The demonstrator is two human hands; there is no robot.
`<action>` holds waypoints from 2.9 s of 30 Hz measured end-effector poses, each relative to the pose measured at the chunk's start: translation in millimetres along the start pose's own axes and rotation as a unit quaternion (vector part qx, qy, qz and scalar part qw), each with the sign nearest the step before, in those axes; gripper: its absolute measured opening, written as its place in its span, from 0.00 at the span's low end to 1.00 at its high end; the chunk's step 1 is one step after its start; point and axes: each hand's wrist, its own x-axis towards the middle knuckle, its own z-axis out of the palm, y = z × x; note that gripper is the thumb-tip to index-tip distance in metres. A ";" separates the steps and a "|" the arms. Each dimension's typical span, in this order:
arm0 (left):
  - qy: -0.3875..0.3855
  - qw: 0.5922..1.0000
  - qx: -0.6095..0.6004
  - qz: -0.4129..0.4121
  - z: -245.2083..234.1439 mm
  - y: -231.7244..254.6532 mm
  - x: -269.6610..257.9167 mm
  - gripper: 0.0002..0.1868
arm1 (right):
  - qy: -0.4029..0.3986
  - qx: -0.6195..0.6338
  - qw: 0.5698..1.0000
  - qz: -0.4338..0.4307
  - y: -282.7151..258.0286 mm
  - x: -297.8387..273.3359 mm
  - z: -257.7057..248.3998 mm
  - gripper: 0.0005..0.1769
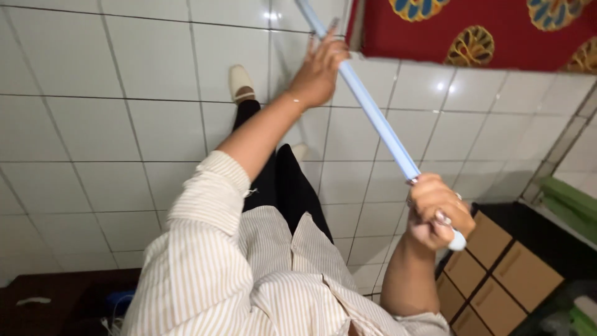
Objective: Mopping the white tiled floor in a bedroom area.
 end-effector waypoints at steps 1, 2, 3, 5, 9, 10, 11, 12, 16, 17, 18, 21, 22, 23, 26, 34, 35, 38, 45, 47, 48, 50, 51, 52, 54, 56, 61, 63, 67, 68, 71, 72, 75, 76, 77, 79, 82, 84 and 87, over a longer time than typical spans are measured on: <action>-0.014 1.000 -0.009 0.025 19.9 20.4 5.1 0.21 | 0.019 -0.008 1.000 -0.017 -7.3 -11.6 -18.6 0.16; -0.028 0.998 -0.018 0.050 38.5 39.1 10.1 0.18 | 0.037 -0.016 0.999 -0.034 -12.2 -22.6 -34.7 0.15; -0.051 0.997 -0.026 0.056 55.1 57.1 11.9 0.20 | 0.055 -0.024 0.997 -0.048 -18.5 -33.9 -48.6 0.15; -0.096 0.992 -0.037 0.069 81.1 87.4 19.2 0.22 | 0.078 -0.044 0.994 -0.055 -31.5 -51.8 -70.7 0.15; -0.076 0.991 -0.023 0.107 90.5 124.1 23.2 0.18 | 0.107 -0.050 0.992 -0.045 -52.6 -61.2 -84.0 0.15; -0.093 0.992 -0.028 0.085 84.2 126.7 23.8 0.19 | 0.084 -0.037 0.994 -0.058 -52.8 -54.4 -85.4 0.15; -0.110 0.991 -0.033 0.066 76.4 128.0 24.0 0.20 | 0.061 -0.025 0.995 -0.073 -50.1 -43.9 -87.1 0.14; -0.079 0.995 -0.026 0.052 66.8 127.5 21.7 0.19 | 0.039 -0.013 0.995 -0.088 -46.4 -33.9 -85.8 0.14; 0.018 1.000 -0.006 -0.002 17.7 99.3 16.4 0.21 | -0.024 0.047 0.996 -0.077 -30.8 2.9 -59.4 0.16; 0.036 0.999 0.002 -0.017 1.4 83.6 13.2 0.23 | -0.042 0.061 0.994 -0.083 -22.6 11.7 -45.9 0.17; 0.047 0.998 0.007 -0.036 -14.0 69.1 9.5 0.25 | -0.061 0.074 0.991 -0.088 -15.0 21.6 -30.6 0.18; 0.087 0.992 0.025 -0.093 -62.6 14.6 -9.4 0.28 | -0.159 0.144 0.973 -0.082 8.4 58.2 25.8 0.21; 0.107 0.987 0.031 -0.113 -78.9 -6.7 -18.0 0.28 | -0.181 0.150 0.969 -0.076 16.6 67.9 49.4 0.22; 0.127 0.982 0.036 -0.131 -95.1 -29.1 -27.5 0.29 | -0.201 0.155 0.965 -0.072 24.2 74.8 75.3 0.22; 0.201 0.966 0.054 -0.155 -151.5 -103.8 -66.3 0.27 | -0.239 0.166 0.956 -0.027 45.6 82.9 156.4 0.22; 0.195 0.946 0.176 -0.191 -269.6 -249.0 -156.0 0.33 | -0.387 0.299 0.867 -0.091 141.3 94.8 321.1 0.09; 0.192 0.943 0.191 -0.196 -272.7 -256.4 -161.7 0.34 | -0.388 0.299 0.867 -0.088 146.4 91.5 328.4 0.08; 0.177 0.938 0.207 -0.214 -266.1 -267.3 -164.5 0.35 | -0.380 0.300 0.871 -0.086 159.3 85.2 325.7 0.09; 0.000 0.950 0.172 -0.260 -207.0 -208.5 -122.7 0.30 | -0.311 0.219 0.925 -0.014 129.9 77.2 214.9 0.22; -0.063 0.951 0.174 -0.247 -183.2 -179.9 -104.8 0.29 | -0.287 0.191 0.939 -0.004 105.0 68.8 174.2 0.25; -0.080 0.955 0.168 -0.232 -169.7 -164.6 -97.1 0.29 | -0.276 0.181 0.944 0.003 92.7 63.0 153.4 0.25; -0.098 0.965 0.144 -0.195 -132.3 -124.1 -84.7 0.29 | -0.246 0.158 0.956 0.017 64.4 45.5 106.5 0.25; -0.097 0.972 0.127 -0.174 -112.2 -101.1 -78.3 0.28 | -0.228 0.144 0.963 0.021 49.2 34.4 82.6 0.25; -0.097 0.977 0.111 -0.152 -92.1 -77.8 -71.0 0.28 | -0.209 0.131 0.969 0.026 34.7 23.1 58.0 0.24; -0.108 0.984 0.053 -0.131 -47.1 -23.7 -60.9 0.26 | -0.144 0.109 0.983 0.036 6.6 -1.3 7.2 0.21; -0.141 0.982 0.010 -0.127 -1.3 34.0 -51.3 0.26 | -0.093 0.092 0.991 0.034 -19.2 -25.6 -43.3 0.17; -0.250 0.965 -0.036 -0.068 93.8 163.8 -27.3 0.28 | -0.018 0.050 0.999 -0.010 -69.0 -82.7 -158.2 0.11; -0.274 0.961 -0.021 -0.031 120.2 199.2 -19.6 0.30 | 0.003 0.049 0.999 -0.021 -76.1 -99.8 -193.0 0.11; -0.269 0.962 -0.045 -0.026 139.1 232.1 -15.9 0.32 | 0.019 0.047 0.997 -0.063 -80.5 -107.0 -224.0 0.12; -0.252 0.965 -0.058 -0.036 136.5 230.9 -16.3 0.31 | 0.008 0.060 0.996 -0.063 -81.7 -102.7 -223.8 0.13; -0.186 0.976 -0.079 -0.076 119.5 214.8 -19.0 0.26 | -0.044 0.117 0.990 -0.070 -75.4 -71.2 -209.5 0.14; -0.154 0.981 -0.074 -0.090 111.1 204.9 -21.2 0.25 | -0.065 0.138 0.986 -0.071 -72.1 -59.3 -200.0 0.15; -0.043 0.991 -0.069 -0.109 74.6 167.8 -32.0 0.26 | -0.101 0.157 0.982 -0.042 -56.9 -28.0 -150.0 0.18; 0.000 0.992 -0.064 -0.109 56.0 149.3 -34.5 0.28 | -0.121 0.161 0.978 -0.050 -49.6 -15.4 -127.5 0.19; 0.021 0.991 -0.059 -0.119 37.5 131.3 -38.6 0.28 | -0.140 0.165 0.975 -0.055 -44.5 -6.2 -103.2 0.20; 0.061 0.988 -0.047 -0.137 0.0 90.7 -47.5 0.28 | -0.167 0.175 0.969 -0.054 -35.2 9.7 -51.7 0.21; 0.125 0.977 -0.020 -0.171 -50.8 19.5 -59.3 0.27 | -0.203 0.189 0.960 -0.047 -15.5 33.6 30.9 0.21; 0.170 0.966 0.001 -0.197 -82.9 -33.0 -75.5 0.25 | -0.238 0.175 0.954 -0.045 0.2 43.2 84.3 0.21; 0.225 0.952 0.019 -0.207 -137.9 -108.7 -112.9 0.25 | -0.303 0.169 0.936 -0.055 34.1 46.7 160.2 0.18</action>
